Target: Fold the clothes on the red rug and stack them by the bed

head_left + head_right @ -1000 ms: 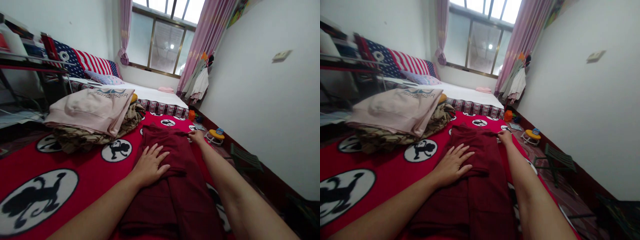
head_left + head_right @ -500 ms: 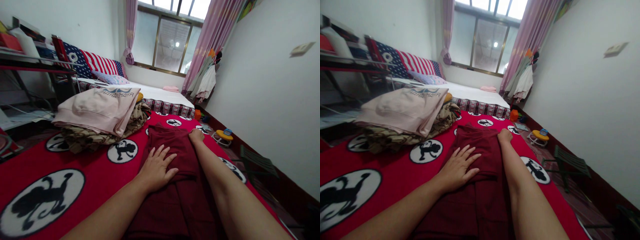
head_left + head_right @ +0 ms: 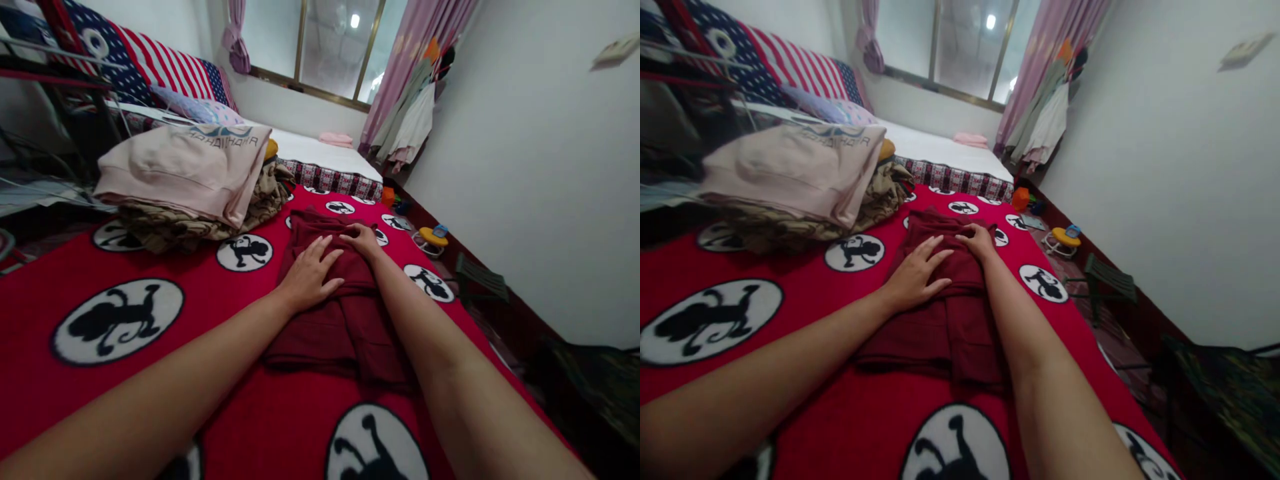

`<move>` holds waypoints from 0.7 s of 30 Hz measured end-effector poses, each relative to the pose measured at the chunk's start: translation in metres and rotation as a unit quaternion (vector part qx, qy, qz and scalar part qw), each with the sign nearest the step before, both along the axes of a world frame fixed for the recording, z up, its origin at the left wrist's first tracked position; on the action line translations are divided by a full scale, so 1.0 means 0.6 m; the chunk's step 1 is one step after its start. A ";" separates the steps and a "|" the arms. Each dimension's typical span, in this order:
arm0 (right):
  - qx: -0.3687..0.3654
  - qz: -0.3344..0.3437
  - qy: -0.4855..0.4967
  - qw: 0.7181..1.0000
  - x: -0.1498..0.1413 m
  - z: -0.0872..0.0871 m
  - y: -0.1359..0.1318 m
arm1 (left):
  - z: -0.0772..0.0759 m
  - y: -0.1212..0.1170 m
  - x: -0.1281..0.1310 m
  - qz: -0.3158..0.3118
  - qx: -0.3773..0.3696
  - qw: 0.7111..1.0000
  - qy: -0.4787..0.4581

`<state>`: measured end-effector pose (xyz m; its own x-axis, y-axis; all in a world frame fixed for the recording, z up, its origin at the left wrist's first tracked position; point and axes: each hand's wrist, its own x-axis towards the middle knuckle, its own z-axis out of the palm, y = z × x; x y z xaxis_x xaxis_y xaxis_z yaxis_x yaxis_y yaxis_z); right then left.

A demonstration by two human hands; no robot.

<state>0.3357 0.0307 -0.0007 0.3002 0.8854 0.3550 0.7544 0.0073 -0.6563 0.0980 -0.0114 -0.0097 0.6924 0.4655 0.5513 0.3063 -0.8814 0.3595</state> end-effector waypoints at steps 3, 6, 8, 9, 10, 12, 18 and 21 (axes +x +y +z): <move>0.025 -0.048 -0.021 0.998 -0.008 -0.014 -0.012 | 0.018 -0.018 -0.026 -0.076 -0.030 0.991 -0.105; 0.021 -0.080 -0.038 0.996 -0.010 -0.012 -0.015 | 0.032 -0.049 -0.070 -0.165 -0.092 0.980 -0.054; 0.011 -0.098 -0.047 0.994 -0.011 -0.010 -0.014 | 0.034 -0.069 -0.097 -0.215 -0.082 0.972 0.034; 0.005 -0.106 -0.051 0.993 -0.011 -0.009 -0.013 | 0.032 -0.077 -0.107 -0.222 -0.064 0.971 0.066; 0.000 -0.113 -0.055 0.992 -0.013 -0.009 -0.012 | 0.030 -0.085 -0.115 -0.220 -0.044 0.971 0.086; -0.009 -0.125 -0.064 0.990 -0.016 -0.009 -0.012 | 0.023 -0.094 -0.120 -0.204 -0.020 0.974 0.100; -0.017 -0.141 -0.092 0.986 -0.021 0.005 -0.010 | 0.018 -0.090 -0.115 -0.219 -0.057 0.968 0.110; 0.009 -0.155 -0.117 0.981 -0.015 0.015 0.000 | 0.030 -0.079 -0.125 -0.256 -0.099 0.950 0.147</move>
